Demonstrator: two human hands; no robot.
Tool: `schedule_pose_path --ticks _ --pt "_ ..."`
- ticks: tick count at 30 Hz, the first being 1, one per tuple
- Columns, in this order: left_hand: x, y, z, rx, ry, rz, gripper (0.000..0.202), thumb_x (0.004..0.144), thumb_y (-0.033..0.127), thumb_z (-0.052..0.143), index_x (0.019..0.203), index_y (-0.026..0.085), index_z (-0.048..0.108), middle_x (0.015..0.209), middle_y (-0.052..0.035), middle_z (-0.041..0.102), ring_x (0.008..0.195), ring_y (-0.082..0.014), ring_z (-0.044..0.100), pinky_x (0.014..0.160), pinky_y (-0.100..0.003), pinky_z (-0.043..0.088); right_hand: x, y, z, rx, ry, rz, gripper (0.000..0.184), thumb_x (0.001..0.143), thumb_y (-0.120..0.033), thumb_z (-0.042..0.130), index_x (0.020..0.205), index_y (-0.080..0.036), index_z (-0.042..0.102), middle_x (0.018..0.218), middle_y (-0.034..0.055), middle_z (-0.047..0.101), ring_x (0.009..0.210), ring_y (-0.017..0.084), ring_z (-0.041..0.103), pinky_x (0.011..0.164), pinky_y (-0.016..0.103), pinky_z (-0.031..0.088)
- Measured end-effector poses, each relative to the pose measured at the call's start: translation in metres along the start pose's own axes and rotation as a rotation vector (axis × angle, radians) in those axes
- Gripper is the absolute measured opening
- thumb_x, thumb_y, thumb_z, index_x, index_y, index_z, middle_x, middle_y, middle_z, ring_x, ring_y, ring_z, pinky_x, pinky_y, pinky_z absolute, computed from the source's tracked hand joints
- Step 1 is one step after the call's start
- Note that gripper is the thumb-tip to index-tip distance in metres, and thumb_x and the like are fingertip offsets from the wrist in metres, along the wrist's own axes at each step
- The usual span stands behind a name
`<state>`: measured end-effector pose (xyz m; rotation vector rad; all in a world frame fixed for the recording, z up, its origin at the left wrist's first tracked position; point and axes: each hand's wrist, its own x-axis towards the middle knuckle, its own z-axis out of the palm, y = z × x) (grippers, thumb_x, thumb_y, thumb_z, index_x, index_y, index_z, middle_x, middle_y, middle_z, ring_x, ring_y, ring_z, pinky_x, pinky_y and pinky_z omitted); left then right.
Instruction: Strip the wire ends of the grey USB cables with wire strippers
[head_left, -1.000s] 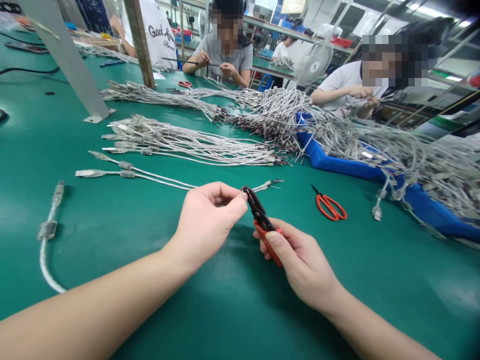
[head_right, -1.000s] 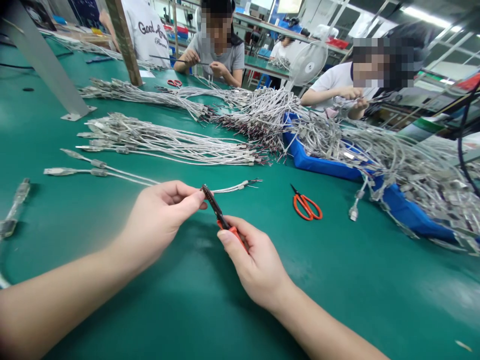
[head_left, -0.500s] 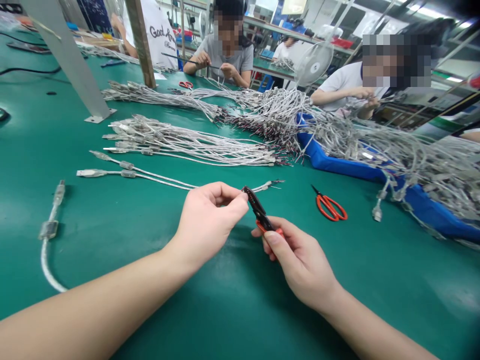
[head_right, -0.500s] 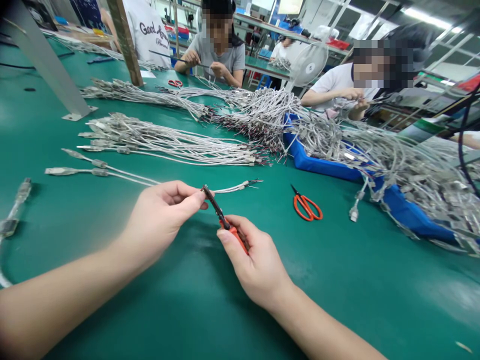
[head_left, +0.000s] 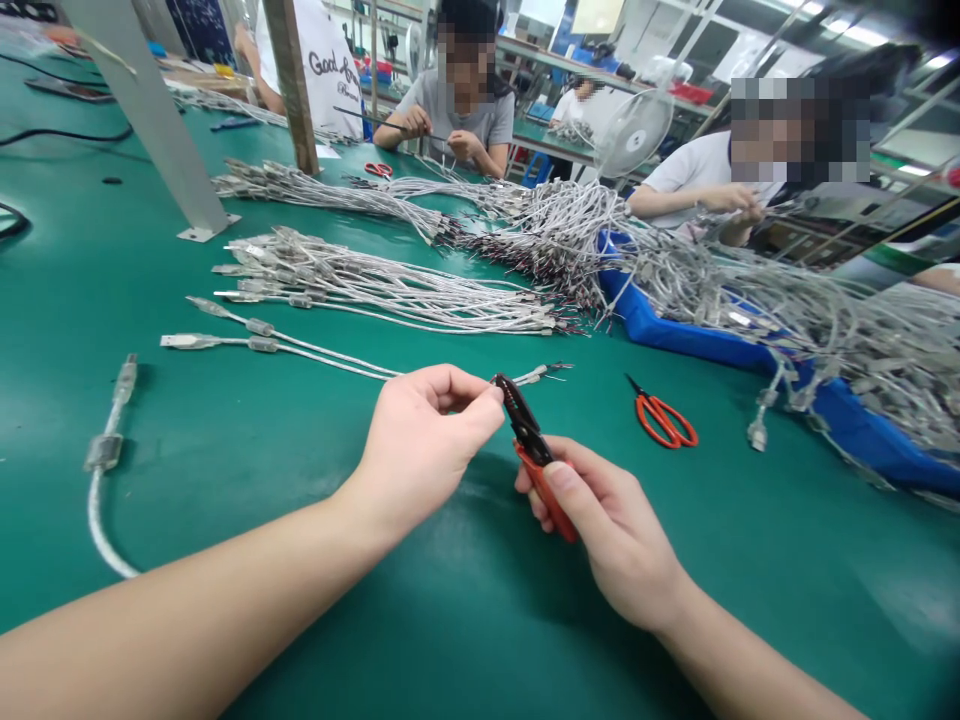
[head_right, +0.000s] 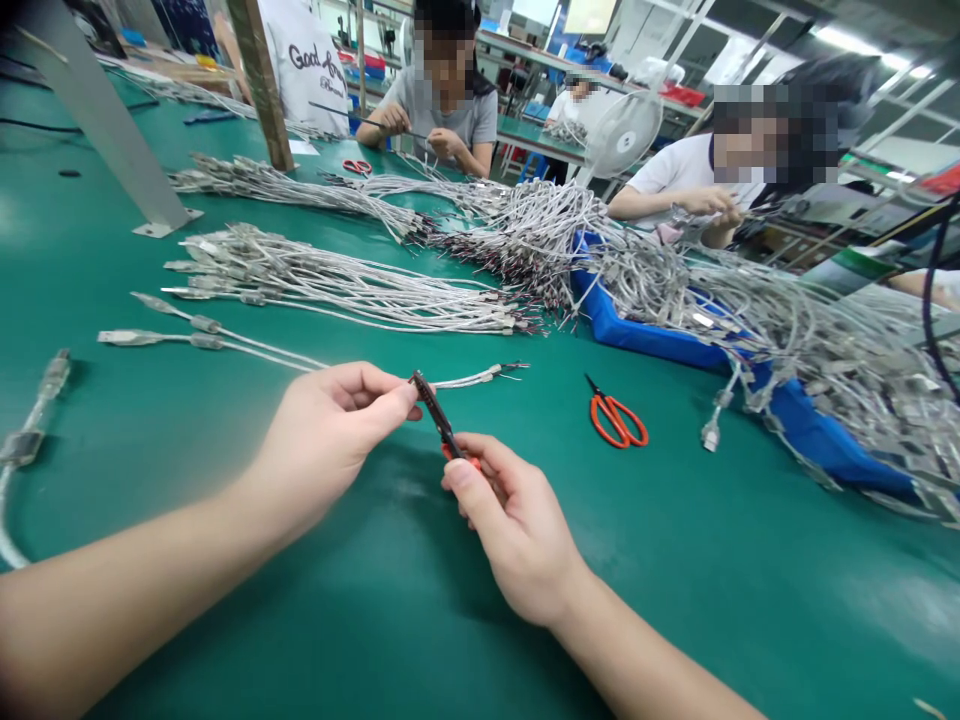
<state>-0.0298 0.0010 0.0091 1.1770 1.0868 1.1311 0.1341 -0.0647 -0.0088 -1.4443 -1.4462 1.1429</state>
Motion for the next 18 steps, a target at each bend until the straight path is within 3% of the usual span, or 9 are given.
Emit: schedule_pose_path --ticks 8,13,18 --pt "-0.0002 0.0005 0.0000 0.013 0.001 0.001 0.014 0.075 0.029 0.069 0.070 0.015 0.070 0.070 -0.0029 0.072 0.067 -0.0150 0.065 0.063 -0.024 0.048 0.0007 0.0044 -0.0002 -0.063 0.011 -0.028 0.038 0.092 -0.053 0.049 0.096 -0.016 0.058 0.073 0.0016 0.056 0.057 0.013 0.047 0.051 0.026 0.040" --pt "-0.0012 0.0010 0.0004 0.017 -0.009 -0.002 0.014 0.075 0.030 0.069 0.072 0.016 0.071 0.072 -0.0036 0.073 0.069 -0.0160 0.065 0.063 -0.024 0.048 -0.0013 0.0024 -0.0021 -0.159 0.029 -0.028 0.037 0.092 -0.052 0.048 0.083 -0.018 0.058 0.060 -0.0021 0.049 0.051 0.012 0.044 0.048 0.027 0.037" --pt "-0.0013 0.0020 0.0000 0.005 -0.003 0.002 0.016 0.075 0.031 0.070 0.070 0.016 0.070 0.071 -0.0035 0.072 0.068 -0.0156 0.065 0.063 -0.024 0.048 0.0013 -0.0038 -0.0002 -0.036 0.021 0.004 0.040 0.090 -0.054 0.050 0.085 -0.016 0.060 0.068 0.0017 0.056 0.054 0.012 0.046 0.049 0.026 0.041"
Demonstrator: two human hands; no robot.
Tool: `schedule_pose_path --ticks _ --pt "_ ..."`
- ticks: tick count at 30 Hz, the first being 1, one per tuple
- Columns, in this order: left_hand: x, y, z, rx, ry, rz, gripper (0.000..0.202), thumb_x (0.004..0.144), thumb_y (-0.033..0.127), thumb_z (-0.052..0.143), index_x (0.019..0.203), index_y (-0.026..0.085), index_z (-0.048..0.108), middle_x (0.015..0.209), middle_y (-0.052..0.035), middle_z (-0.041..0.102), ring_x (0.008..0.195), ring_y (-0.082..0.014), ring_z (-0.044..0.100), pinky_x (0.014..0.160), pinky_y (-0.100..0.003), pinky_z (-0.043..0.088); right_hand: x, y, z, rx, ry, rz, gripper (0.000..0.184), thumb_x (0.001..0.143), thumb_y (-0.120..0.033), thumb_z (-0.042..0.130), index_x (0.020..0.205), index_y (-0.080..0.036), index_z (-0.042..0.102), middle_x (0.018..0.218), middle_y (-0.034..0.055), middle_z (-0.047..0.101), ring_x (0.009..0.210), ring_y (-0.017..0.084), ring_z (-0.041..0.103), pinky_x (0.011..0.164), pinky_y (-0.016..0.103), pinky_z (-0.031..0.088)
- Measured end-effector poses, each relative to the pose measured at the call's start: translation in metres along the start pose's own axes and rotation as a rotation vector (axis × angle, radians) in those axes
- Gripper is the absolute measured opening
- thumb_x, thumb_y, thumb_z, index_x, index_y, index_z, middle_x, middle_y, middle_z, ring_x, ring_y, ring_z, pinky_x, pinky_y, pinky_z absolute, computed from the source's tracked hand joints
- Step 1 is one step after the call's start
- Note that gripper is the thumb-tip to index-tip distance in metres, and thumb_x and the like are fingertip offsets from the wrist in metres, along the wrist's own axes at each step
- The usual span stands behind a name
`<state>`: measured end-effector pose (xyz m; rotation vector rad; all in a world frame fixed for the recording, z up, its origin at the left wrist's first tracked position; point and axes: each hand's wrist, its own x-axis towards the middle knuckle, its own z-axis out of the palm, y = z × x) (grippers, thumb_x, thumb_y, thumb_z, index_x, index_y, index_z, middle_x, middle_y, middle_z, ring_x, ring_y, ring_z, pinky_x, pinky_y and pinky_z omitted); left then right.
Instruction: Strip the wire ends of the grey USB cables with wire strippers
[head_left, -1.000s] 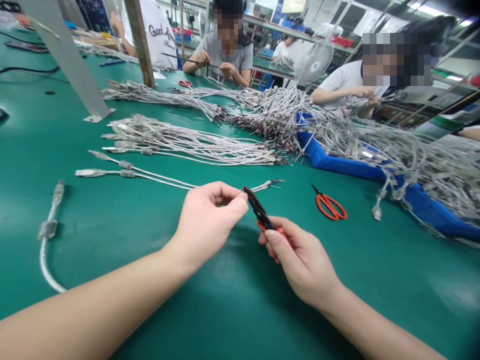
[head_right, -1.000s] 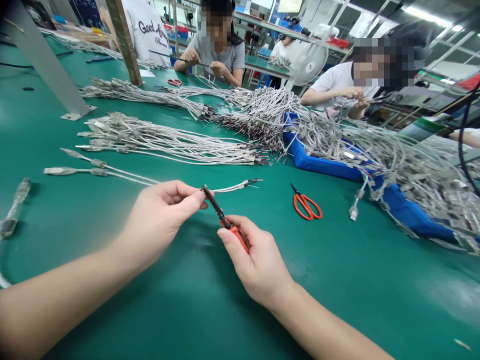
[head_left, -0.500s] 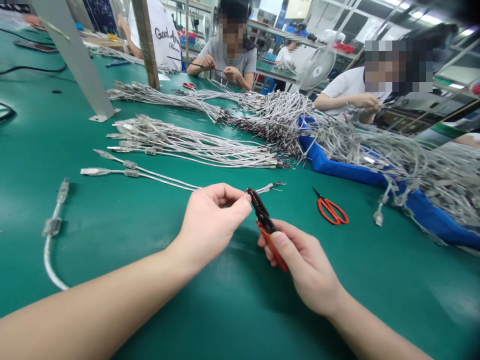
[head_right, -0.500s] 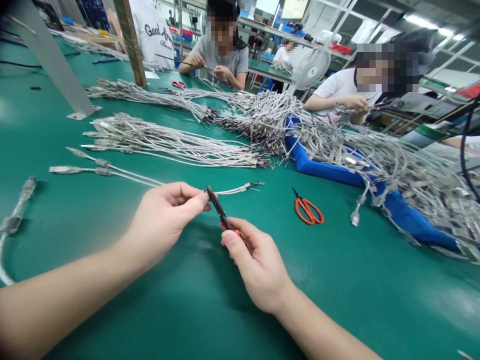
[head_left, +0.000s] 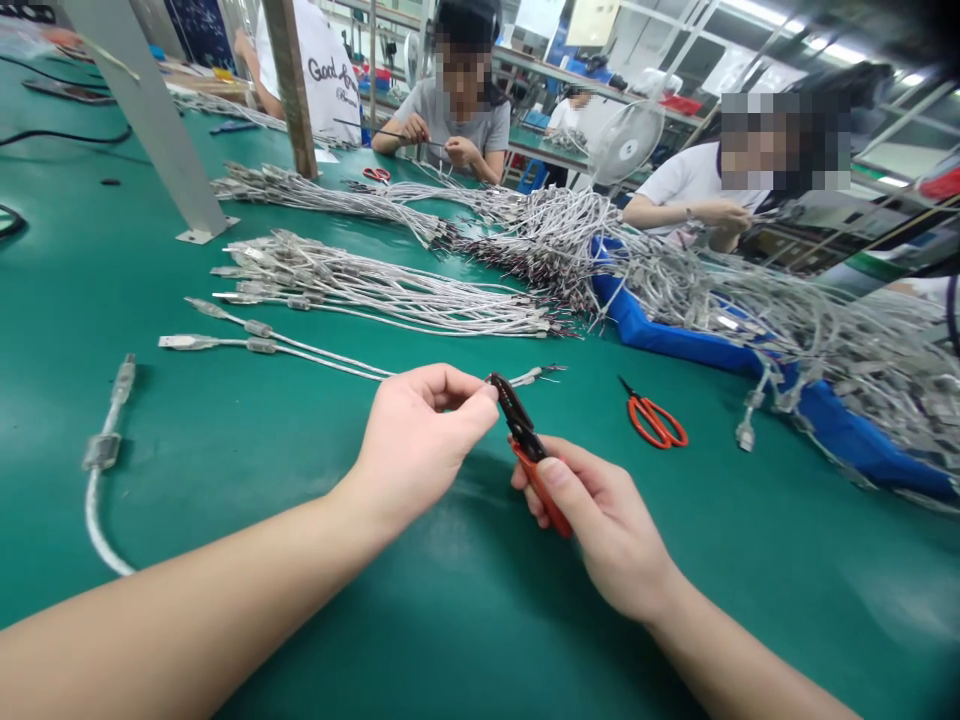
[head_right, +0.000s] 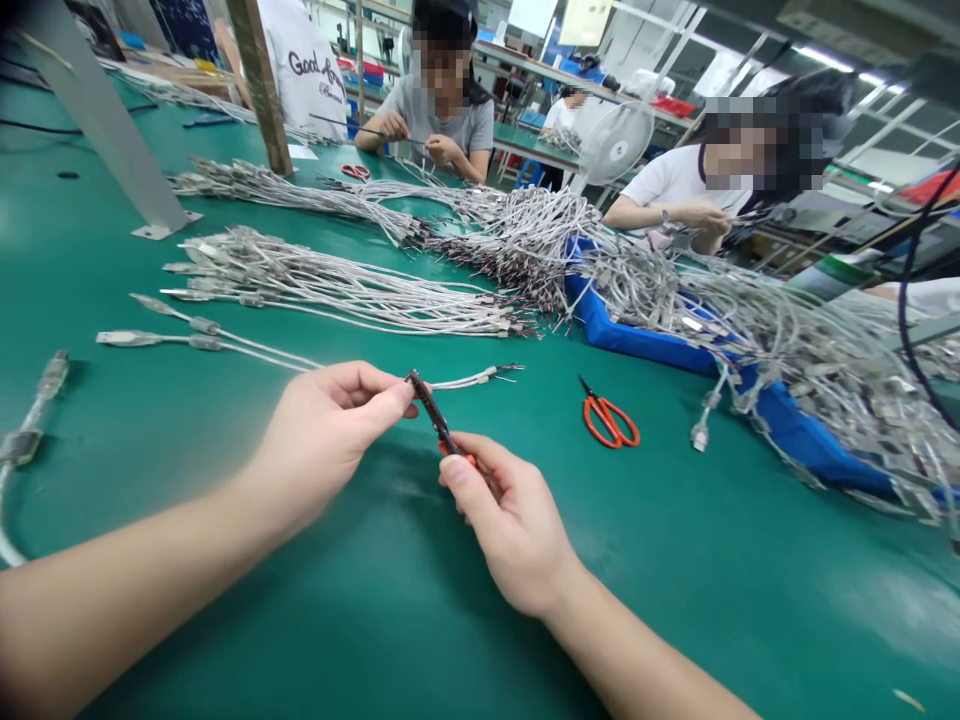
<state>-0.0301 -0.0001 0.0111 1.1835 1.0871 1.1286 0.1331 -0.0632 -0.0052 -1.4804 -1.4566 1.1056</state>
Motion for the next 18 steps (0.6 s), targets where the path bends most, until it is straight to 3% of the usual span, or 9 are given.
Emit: schedule_pose_path --ticks 18 --pt "0.0003 -0.0026 -0.0001 -0.002 -0.007 -0.003 0.015 0.075 0.030 0.070 0.070 0.016 0.070 0.070 -0.0030 0.072 0.067 -0.0151 0.064 0.063 -0.024 0.048 -0.0012 0.0020 -0.0006 -0.008 -0.011 -0.002 0.037 0.091 -0.052 0.048 0.088 -0.017 0.059 0.071 0.0021 0.058 0.054 0.012 0.048 0.048 0.026 0.041"
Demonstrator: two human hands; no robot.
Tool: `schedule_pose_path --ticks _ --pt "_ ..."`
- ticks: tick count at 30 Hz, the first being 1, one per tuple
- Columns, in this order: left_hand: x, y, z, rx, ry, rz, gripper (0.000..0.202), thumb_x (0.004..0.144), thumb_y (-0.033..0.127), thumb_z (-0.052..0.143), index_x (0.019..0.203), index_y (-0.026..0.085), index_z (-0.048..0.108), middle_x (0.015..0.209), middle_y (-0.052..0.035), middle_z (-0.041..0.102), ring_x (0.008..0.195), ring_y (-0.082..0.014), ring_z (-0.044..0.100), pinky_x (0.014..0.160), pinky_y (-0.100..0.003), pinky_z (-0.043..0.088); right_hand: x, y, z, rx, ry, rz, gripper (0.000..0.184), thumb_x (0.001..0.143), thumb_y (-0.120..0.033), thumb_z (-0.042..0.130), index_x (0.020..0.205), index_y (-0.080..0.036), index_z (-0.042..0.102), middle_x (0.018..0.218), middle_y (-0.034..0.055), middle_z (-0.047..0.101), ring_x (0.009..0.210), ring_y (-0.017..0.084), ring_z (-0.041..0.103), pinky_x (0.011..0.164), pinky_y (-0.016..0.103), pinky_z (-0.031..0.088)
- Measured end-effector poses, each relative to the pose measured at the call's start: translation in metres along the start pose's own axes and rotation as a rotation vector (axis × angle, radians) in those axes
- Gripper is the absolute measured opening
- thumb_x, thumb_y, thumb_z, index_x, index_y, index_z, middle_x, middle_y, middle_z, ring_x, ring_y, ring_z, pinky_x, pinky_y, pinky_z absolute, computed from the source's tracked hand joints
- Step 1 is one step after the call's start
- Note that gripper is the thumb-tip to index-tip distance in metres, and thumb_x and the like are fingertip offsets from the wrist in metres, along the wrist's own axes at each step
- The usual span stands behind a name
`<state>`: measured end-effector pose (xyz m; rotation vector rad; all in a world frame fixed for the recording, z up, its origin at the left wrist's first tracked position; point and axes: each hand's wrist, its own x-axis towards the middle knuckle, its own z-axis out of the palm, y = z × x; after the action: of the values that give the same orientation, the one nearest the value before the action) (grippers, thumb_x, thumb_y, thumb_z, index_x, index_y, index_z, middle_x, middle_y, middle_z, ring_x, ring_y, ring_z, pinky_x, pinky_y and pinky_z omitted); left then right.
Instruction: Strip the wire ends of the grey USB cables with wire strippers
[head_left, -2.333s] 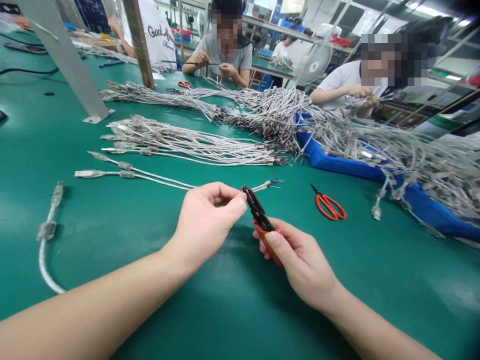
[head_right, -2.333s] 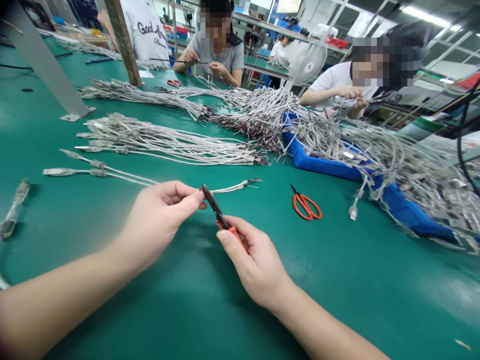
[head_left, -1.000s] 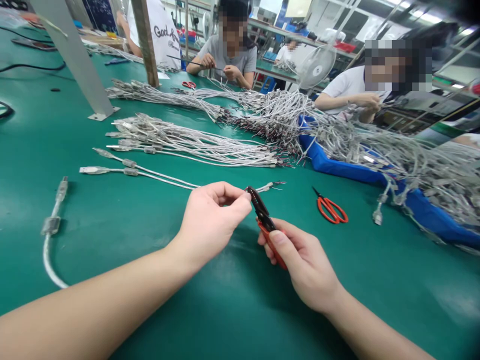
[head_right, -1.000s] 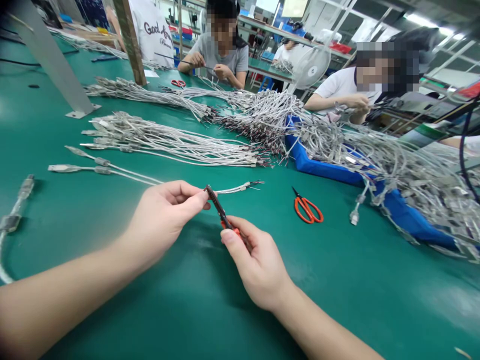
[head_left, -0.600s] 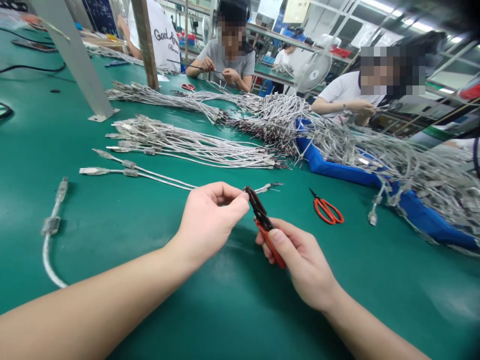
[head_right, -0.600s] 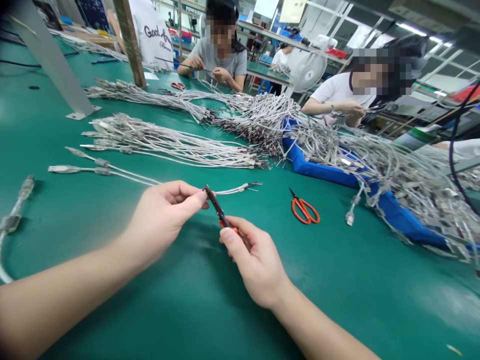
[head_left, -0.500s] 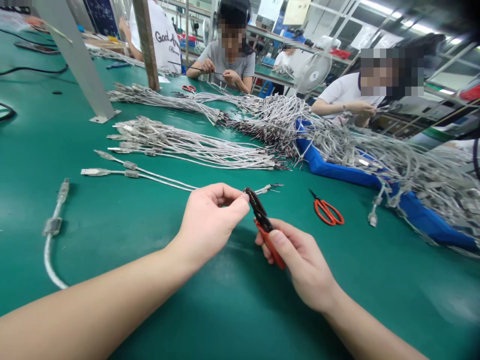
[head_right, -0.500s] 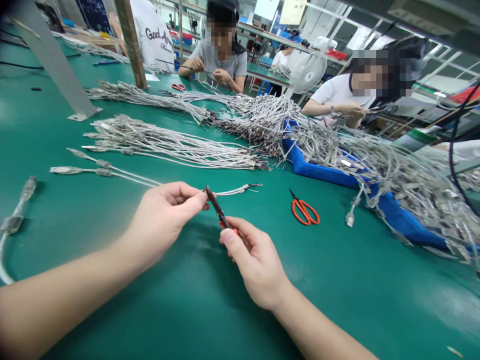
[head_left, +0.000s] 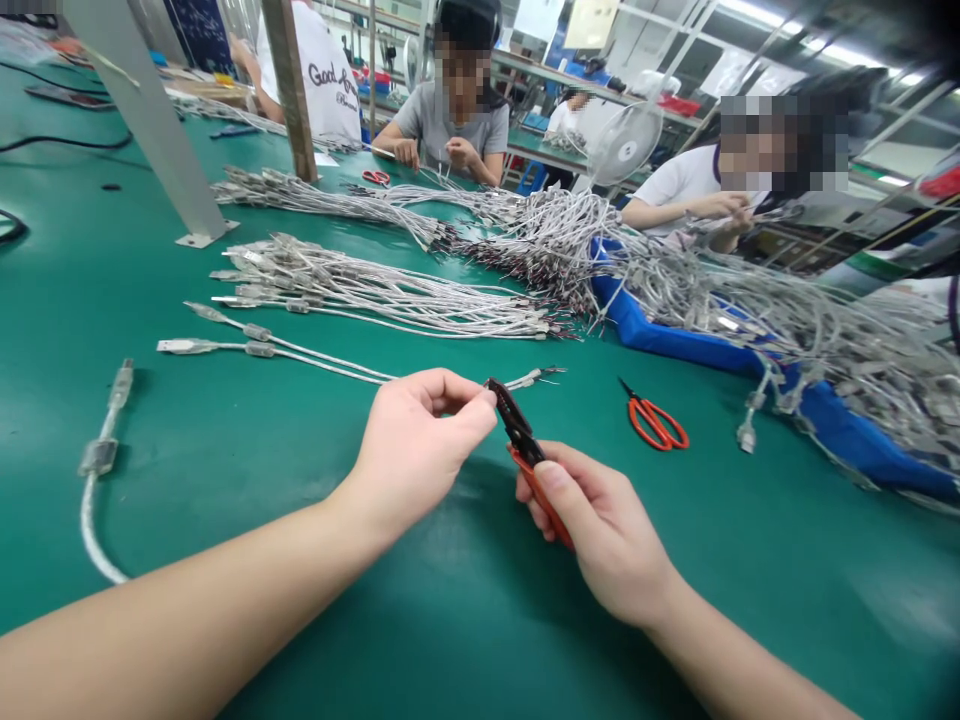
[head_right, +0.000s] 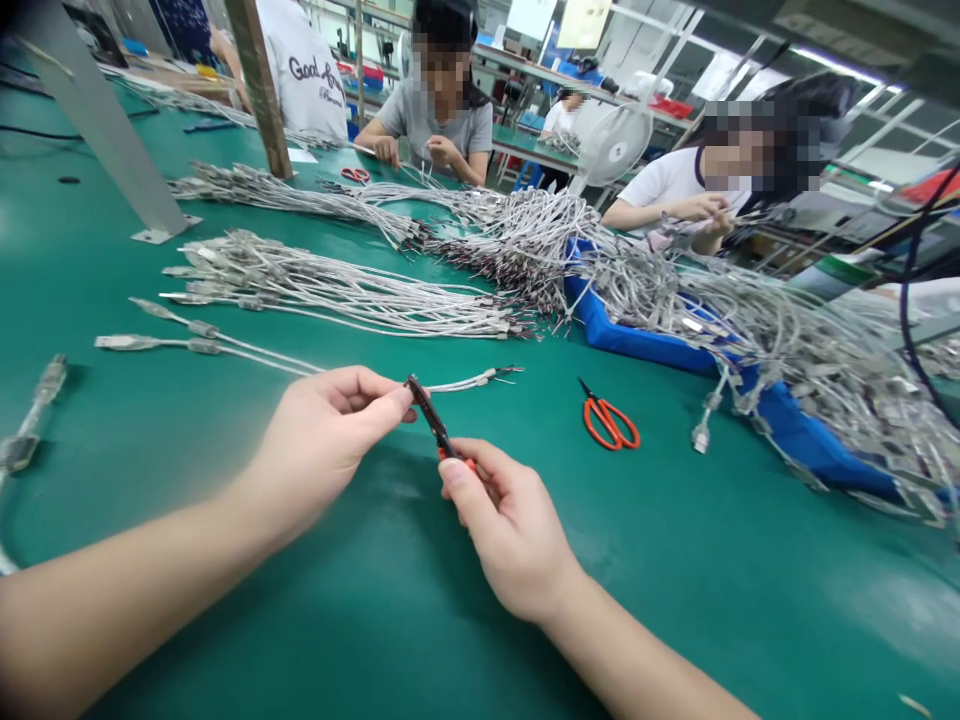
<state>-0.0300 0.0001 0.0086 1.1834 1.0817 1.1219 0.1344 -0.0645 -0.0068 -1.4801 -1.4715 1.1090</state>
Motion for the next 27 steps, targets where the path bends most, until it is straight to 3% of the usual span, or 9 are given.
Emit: schedule_pose_path --ticks 3,12,18,27 --pt "-0.0012 -0.0002 -0.0001 0.004 -0.007 0.003 0.014 0.075 0.030 0.070 0.070 0.016 0.070 0.069 -0.0025 0.071 0.066 -0.0150 0.064 0.062 -0.024 0.048 -0.0015 0.0030 -0.0020 -0.061 0.007 -0.003 0.036 0.092 -0.052 0.048 0.085 -0.018 0.058 0.067 0.0005 0.056 0.052 0.012 0.047 0.047 0.026 0.040" --pt "-0.0006 0.0015 0.0014 0.006 -0.002 -0.012 0.017 0.076 0.032 0.069 0.072 0.015 0.070 0.072 -0.0032 0.072 0.068 -0.0144 0.063 0.064 -0.023 0.047 0.0003 0.0027 -0.0041 -0.004 -0.020 -0.026 0.036 0.092 -0.050 0.050 0.101 -0.017 0.058 0.075 0.0013 0.057 0.057 0.012 0.047 0.051 0.026 0.039" --pt "-0.0009 0.0016 0.0004 0.014 -0.003 -0.016 0.016 0.076 0.031 0.069 0.070 0.016 0.070 0.069 -0.0024 0.071 0.066 -0.0141 0.062 0.063 -0.024 0.046 -0.0005 0.0011 -0.0041 0.048 -0.045 -0.008 0.035 0.092 -0.051 0.049 0.096 -0.017 0.058 0.074 0.0011 0.056 0.057 0.012 0.046 0.050 0.025 0.039" --pt "0.0010 -0.0004 0.0017 0.067 0.011 -0.017 0.016 0.075 0.031 0.069 0.073 0.016 0.071 0.070 -0.0029 0.072 0.068 -0.0153 0.063 0.063 -0.024 0.046 0.0014 0.0089 -0.0046 -0.088 -0.015 -0.035 0.035 0.093 -0.051 0.048 0.098 -0.017 0.058 0.070 -0.0005 0.055 0.054 0.011 0.044 0.049 0.025 0.038"
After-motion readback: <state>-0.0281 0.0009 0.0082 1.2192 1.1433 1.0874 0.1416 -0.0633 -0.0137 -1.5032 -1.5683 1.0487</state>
